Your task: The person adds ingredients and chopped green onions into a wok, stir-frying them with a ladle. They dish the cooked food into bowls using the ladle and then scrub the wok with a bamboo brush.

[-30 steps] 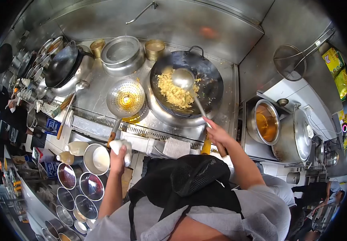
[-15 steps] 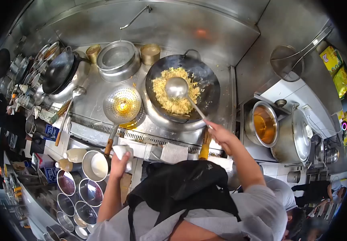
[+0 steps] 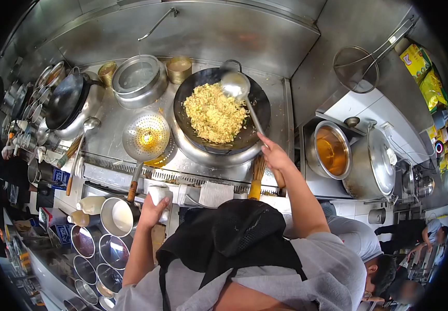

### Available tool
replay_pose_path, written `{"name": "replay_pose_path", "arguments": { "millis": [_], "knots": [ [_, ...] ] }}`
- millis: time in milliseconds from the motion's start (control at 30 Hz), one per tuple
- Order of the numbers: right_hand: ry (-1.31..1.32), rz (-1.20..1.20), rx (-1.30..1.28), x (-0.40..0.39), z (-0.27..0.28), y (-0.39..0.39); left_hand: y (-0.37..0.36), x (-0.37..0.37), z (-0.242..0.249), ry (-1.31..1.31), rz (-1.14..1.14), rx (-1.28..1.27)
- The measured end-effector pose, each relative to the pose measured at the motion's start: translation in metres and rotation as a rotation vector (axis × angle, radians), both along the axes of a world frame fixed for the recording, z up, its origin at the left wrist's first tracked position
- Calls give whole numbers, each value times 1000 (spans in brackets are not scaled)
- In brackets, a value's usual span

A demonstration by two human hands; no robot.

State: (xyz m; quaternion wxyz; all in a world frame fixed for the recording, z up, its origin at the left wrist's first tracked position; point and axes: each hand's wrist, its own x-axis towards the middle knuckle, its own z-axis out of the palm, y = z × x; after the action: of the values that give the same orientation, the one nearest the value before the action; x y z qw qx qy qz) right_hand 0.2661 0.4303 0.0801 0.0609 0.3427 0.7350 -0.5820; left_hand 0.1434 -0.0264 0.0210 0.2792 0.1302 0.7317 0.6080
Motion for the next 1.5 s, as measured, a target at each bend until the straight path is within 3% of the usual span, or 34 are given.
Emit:
{"name": "replay_pose_path", "arguments": {
  "millis": [33, 133, 267, 333, 433, 533, 600, 633, 667, 733, 800, 867, 900, 933, 967, 1000, 1033, 1133, 1167, 1200, 1267, 1300, 1400, 1500],
  "knots": [
    [-18, 9, 163, 10, 15, -9, 1, -1, -1, -6, -20, 3],
    [-137, 15, 257, 25, 7, -8, 9, 3, 1, -13, 58, 20],
    [-166, 147, 235, 13, 1, 19, 14, 0, -23, 52, -53, -41],
    [-15, 231, 525, 7, 23, -3, 16, 5, -9, 61, -48, -51],
    [80, 176, 389, 6, 32, -33, 22, 4, -1, 59, -47, 6],
    [-85, 375, 466, -15, -52, -3, 27, 2, -2, 90, -54, -36],
    [-160, 195, 23, -31, -18, 12, 28, 0, 1, 115, -81, -132],
    [-135, 254, 217, -37, 0, 9, 33, 0, 7, 169, -74, -125],
    [-131, 265, 211, -40, 16, 1, 31, 5, 12, 209, -73, -129],
    [19, 228, 456, -45, 35, -11, 28, 6, 13, 103, -65, -102],
    [150, 213, 465, -59, 5, -10, 22, 8, 2, 124, -47, -112],
    [-8, 301, 468, -77, -29, -5, 18, 9, -6, 102, -49, -116],
    [-270, 307, 237, -83, 3, -18, 17, 11, -10, 86, -48, -112],
    [-100, 232, -56, -88, -8, -3, 15, 15, -11, 83, -50, -122],
    [-71, 256, 183, -82, -22, 6, 14, 16, -12, 150, -56, -149],
    [-41, 282, 431, -73, 14, -3, 16, 14, -12, 217, -55, -167],
    [-60, 247, 344, -60, 55, -21, 15, 14, -14, 118, -38, -101],
    [76, 173, 298, -29, 60, -37, 16, 12, -17, 62, -35, -81],
    [239, 305, 615, -26, 6, -20, 20, 12, -13, 57, -31, -78],
    [17, 216, 251, -22, 36, -48, 27, 11, -5, 82, -71, -122],
    [-178, 374, 189, -31, 2, -37, 35, 3, -11, 139, -153, -137],
    [-158, 227, -201, -36, -8, -21, 42, -2, -28, 156, -174, -147],
    [-155, 298, 228, -22, 43, -31, 58, -22, -30, 192, -197, -142],
    [-41, 255, 332, 7, 53, -35, 77, -20, -12, 147, -165, -57]
  ]
}}
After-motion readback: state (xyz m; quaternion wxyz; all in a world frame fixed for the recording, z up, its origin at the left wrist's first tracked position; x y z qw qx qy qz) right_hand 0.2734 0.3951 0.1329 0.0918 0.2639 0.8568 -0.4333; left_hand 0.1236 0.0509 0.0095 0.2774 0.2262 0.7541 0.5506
